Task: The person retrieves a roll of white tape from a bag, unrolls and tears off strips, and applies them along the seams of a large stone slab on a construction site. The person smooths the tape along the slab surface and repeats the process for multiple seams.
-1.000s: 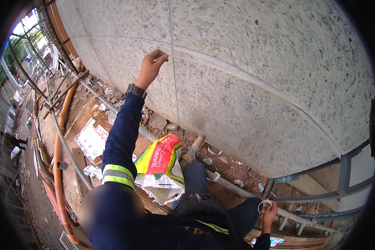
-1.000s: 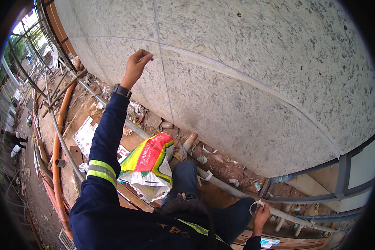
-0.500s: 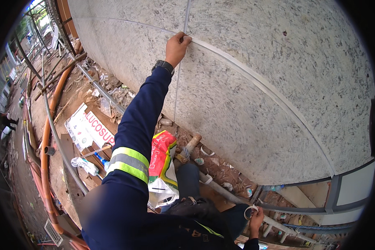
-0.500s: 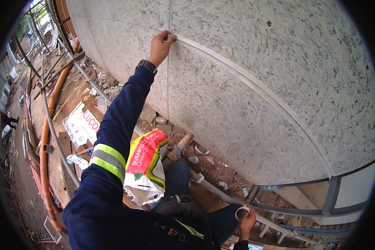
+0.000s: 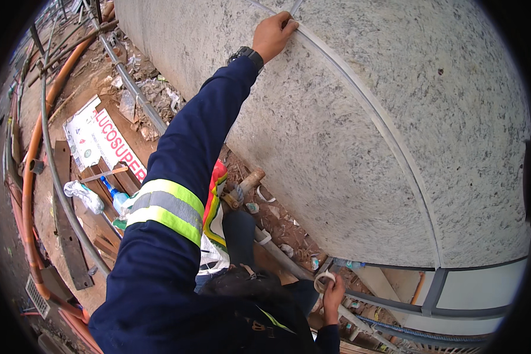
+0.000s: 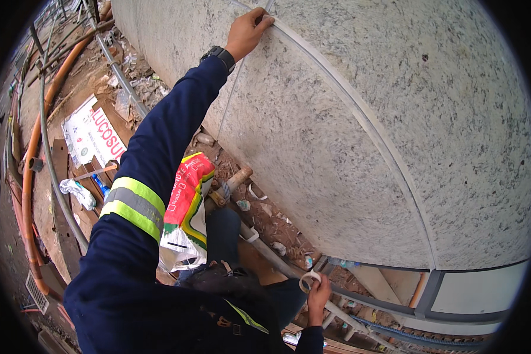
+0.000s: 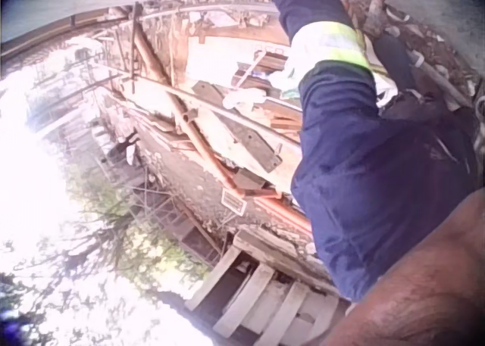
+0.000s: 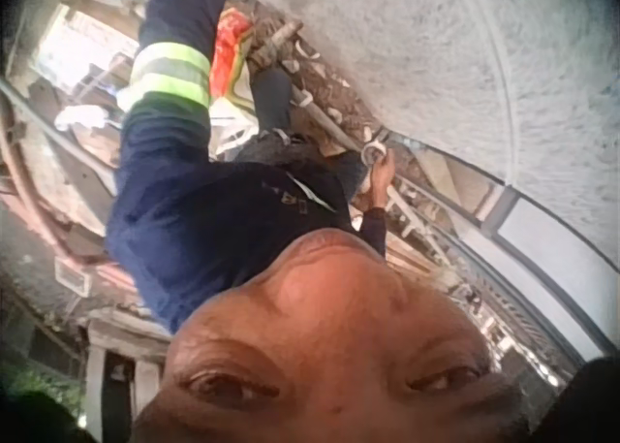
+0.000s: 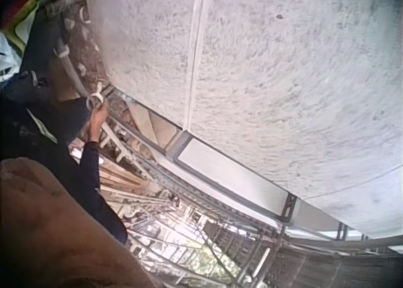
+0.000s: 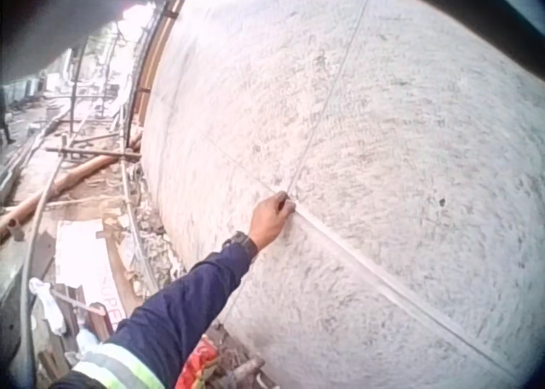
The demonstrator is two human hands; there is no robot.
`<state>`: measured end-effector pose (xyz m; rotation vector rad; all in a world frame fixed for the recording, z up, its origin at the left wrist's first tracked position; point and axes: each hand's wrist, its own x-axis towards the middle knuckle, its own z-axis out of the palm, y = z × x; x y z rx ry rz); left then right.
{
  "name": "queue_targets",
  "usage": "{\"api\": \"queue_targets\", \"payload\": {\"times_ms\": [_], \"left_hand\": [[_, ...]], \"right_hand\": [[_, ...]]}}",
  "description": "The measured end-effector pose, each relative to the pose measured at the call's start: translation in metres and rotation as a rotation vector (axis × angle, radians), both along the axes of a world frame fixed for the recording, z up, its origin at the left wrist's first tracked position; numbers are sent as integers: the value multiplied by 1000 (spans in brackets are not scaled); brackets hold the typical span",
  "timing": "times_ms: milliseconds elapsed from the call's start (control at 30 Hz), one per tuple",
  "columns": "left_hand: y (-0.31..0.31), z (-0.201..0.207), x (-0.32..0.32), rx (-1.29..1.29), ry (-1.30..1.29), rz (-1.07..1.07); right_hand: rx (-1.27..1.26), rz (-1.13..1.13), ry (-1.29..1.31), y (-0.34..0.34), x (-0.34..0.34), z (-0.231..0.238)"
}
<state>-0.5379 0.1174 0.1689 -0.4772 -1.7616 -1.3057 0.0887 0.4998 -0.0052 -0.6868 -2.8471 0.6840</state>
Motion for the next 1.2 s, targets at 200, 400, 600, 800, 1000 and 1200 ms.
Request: {"api": "queue_targets", "payload": {"times_ms": [200,400,600,800,1000,1200], "left_hand": [[4,7,0,5,-68,-32],[4,4,-5,21,-27,-19],[5,-4,-15,36,16,10],[9,-2,-13,29,6,7],[4,-1,-13,18,0,6],[2,-1,-11,34,5,13]], "right_hand": [[145,282,185,-34,-135,107],[246,420,324,-80,-218,171],[447,713,413,-123,-316,232],[944,934,465,-167,-405,257],[952,826,208,-201,-453,248],[1040,808,268,-197,-489,231]]}}
